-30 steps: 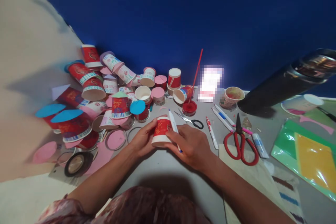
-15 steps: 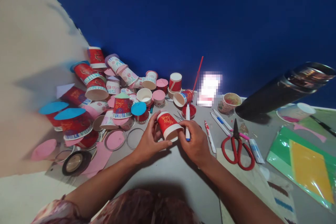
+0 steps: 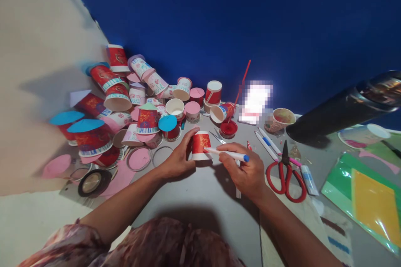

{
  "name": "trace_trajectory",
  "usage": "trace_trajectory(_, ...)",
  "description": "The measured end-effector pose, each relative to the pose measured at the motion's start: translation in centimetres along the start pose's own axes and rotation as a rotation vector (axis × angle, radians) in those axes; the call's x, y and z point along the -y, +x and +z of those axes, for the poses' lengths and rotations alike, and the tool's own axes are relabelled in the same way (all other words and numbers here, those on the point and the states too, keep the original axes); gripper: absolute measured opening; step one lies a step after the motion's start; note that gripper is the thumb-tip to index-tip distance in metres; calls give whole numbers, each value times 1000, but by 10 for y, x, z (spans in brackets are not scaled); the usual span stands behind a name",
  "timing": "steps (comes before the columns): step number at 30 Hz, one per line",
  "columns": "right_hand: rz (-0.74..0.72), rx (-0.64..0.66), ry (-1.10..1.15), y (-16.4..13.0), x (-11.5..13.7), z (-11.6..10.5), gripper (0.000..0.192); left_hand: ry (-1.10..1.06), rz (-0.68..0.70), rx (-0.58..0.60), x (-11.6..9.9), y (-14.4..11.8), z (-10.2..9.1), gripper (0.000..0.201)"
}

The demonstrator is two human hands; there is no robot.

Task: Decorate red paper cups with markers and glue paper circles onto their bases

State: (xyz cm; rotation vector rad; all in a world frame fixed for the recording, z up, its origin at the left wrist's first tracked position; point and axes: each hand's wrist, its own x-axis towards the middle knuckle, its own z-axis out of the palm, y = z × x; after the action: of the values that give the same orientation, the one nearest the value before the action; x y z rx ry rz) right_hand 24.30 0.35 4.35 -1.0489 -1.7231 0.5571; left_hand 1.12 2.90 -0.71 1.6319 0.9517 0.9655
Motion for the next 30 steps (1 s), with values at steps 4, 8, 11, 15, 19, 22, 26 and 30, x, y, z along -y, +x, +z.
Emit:
trace_trajectory(4,-62,40,-97,3,5,5,11,99,14,39,-3,1,-3,98)
trace_trajectory(8,-102,74,-127,5,7,5,13,96,13,44,0,1,-4,100)
trace_trajectory(11,-75,108,-130,6,6,5,13,86,16,48,2,2,-5,101)
trace_trajectory(15,-47,124,-137,5,4,6,14,113,32,52,1,2,-5,102)
trace_trajectory(19,-71,110,-123,4,3,8,13,158,24,51,-5,3,-6,101)
trace_trajectory(22,-82,105,-118,5,4,7,12,162,12,52,-7,3,-7,98)
trace_trajectory(26,-64,136,-99,6,5,6,13,148,17,52,-7,3,-6,97)
trace_trajectory(30,-88,164,-104,6,5,4,15,116,12,38,-7,3,-5,97)
